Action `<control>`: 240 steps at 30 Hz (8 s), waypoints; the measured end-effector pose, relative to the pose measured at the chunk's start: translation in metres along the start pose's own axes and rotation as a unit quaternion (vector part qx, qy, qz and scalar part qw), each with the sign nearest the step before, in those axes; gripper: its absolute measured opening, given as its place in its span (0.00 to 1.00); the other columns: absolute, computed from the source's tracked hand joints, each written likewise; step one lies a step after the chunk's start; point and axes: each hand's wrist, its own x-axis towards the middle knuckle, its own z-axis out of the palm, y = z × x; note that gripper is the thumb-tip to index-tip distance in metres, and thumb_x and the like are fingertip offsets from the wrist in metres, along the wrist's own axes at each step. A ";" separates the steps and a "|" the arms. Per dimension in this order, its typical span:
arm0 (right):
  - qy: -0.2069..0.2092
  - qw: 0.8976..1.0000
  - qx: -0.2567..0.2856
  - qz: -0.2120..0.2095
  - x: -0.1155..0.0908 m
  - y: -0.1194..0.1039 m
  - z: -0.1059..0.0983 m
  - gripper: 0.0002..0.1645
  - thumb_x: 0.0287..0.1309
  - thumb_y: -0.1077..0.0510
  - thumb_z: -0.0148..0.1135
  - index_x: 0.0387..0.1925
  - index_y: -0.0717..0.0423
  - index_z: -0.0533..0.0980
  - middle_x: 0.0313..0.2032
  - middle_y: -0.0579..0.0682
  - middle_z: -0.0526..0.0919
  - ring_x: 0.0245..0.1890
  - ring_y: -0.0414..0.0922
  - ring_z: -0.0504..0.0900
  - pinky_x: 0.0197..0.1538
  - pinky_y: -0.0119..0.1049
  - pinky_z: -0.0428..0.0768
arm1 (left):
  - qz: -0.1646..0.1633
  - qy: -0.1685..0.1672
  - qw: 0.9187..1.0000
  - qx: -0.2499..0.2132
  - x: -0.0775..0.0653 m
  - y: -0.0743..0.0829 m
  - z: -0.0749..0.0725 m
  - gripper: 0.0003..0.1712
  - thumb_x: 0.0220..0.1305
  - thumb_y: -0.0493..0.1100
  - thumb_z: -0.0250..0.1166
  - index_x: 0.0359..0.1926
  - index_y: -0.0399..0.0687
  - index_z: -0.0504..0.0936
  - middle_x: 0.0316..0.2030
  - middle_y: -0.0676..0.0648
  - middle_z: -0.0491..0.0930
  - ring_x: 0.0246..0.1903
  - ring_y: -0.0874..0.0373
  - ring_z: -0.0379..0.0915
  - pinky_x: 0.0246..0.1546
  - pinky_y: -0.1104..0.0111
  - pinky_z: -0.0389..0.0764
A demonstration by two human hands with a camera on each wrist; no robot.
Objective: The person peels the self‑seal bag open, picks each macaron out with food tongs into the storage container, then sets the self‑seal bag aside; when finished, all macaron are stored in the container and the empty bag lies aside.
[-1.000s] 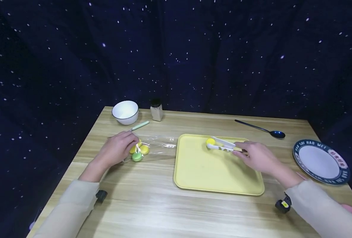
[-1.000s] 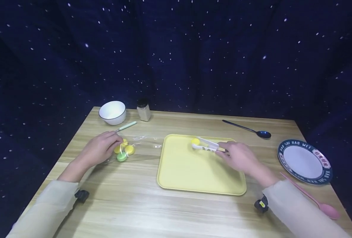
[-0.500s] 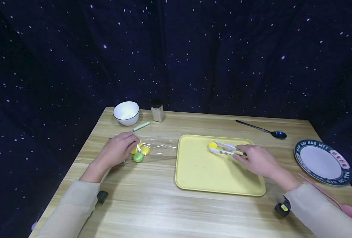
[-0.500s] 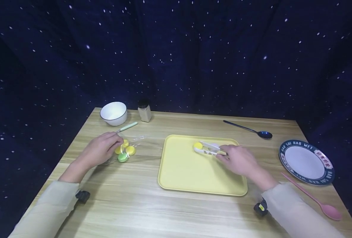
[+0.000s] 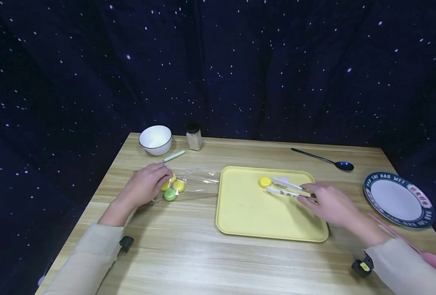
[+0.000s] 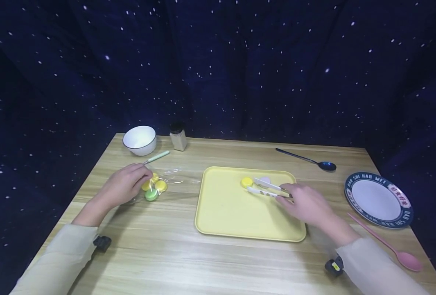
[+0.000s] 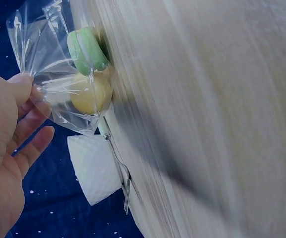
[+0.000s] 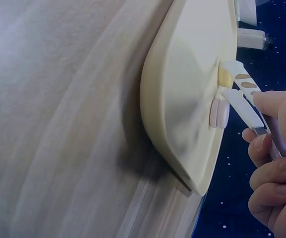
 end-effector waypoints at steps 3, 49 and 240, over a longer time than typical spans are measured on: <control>0.007 1.000 -0.001 -0.001 -0.005 0.002 -0.003 0.30 0.61 0.40 0.60 0.53 0.58 0.77 0.31 0.48 0.79 0.17 0.37 0.66 0.16 0.33 0.63 | -0.003 0.000 1.000 0.002 -0.002 -0.001 -0.001 0.04 0.66 0.41 0.62 0.40 0.54 0.80 0.38 0.58 0.76 0.44 0.61 0.73 0.45 0.62 0.77; 0.042 0.969 0.021 -0.243 0.135 -0.146 0.063 0.18 0.64 0.43 0.57 0.48 0.46 0.82 0.30 0.39 0.80 0.23 0.36 0.73 0.23 0.36 0.74 | 0.032 0.002 0.999 0.012 -0.007 -0.003 -0.004 0.08 0.65 0.40 0.62 0.44 0.53 0.82 0.44 0.56 0.77 0.54 0.55 0.71 0.56 0.59 0.72; 0.129 0.984 0.058 -0.107 -0.005 -0.017 -0.013 0.22 0.57 0.50 0.67 0.51 0.54 0.80 0.31 0.42 0.80 0.20 0.34 0.68 0.19 0.28 0.68 | -0.015 0.002 0.999 -0.028 -0.020 -0.008 0.005 0.04 0.67 0.42 0.60 0.40 0.53 0.80 0.36 0.58 0.76 0.40 0.59 0.73 0.48 0.58 0.74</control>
